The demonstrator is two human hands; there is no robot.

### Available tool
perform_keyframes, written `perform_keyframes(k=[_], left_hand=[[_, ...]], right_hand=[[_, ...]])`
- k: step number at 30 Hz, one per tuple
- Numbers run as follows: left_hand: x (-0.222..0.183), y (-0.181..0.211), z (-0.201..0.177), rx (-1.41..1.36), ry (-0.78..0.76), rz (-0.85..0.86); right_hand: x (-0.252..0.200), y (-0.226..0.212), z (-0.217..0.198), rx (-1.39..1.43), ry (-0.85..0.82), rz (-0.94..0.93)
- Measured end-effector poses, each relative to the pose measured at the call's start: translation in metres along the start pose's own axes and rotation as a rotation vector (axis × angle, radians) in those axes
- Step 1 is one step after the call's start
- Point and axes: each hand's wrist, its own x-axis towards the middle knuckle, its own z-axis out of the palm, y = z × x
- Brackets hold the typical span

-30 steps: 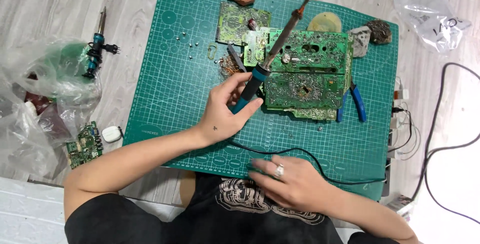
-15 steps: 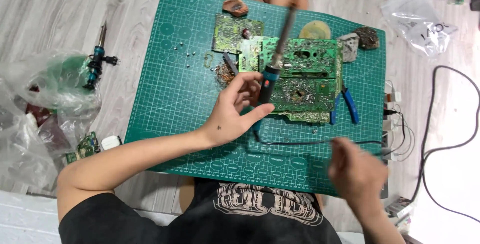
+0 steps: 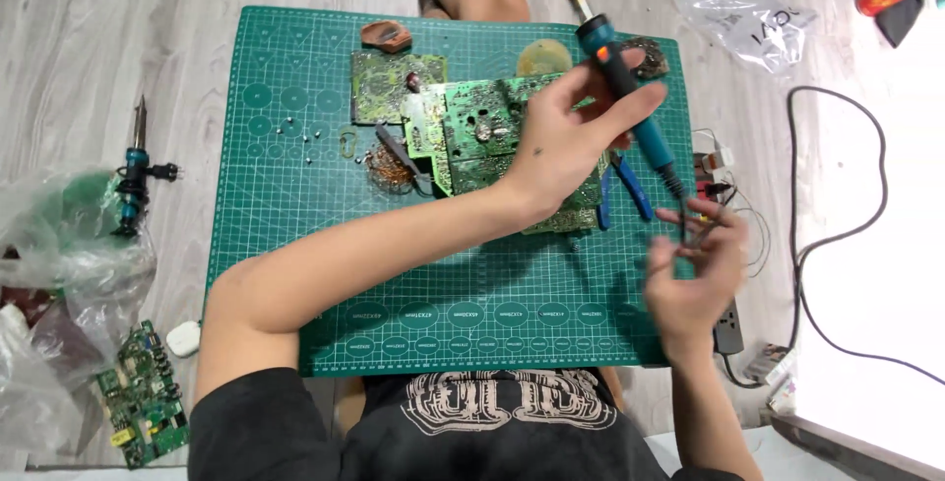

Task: Soldering electronic components on a circuit board using a soldering iron and a precision tool.

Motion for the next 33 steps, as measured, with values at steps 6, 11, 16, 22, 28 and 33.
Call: perform_keyframes(k=[6, 11, 16, 22, 28, 33], left_hand=[[0.021, -0.007, 0.036, 0.036, -0.074, 0.144], [0.024, -0.017, 0.065, 0.177, -0.077, 0.223], [0.003, -0.006, 0.083, 0.183, -0.081, 0.15], [-0.003, -0.009, 0.079, 0.117, -0.081, 0.073], [0.006, -0.043, 0.064, 0.338, -0.063, 0.068], [0.006, -0.054, 0.066, 0.466, -0.027, 0.077]], right_hand=[[-0.013, -0.018, 0.008, -0.417, -0.22, -0.007], [-0.005, -0.031, 0.016, 0.367, -0.665, 0.438], [0.029, 0.031, 0.025, 0.784, 0.093, 0.425], [0.06, 0.052, 0.027, 0.702, 0.294, 0.283], [0.078, 0.057, 0.032, 0.719, 0.368, 0.336], [0.088, 0.056, 0.029, 0.72, 0.428, 0.377]])
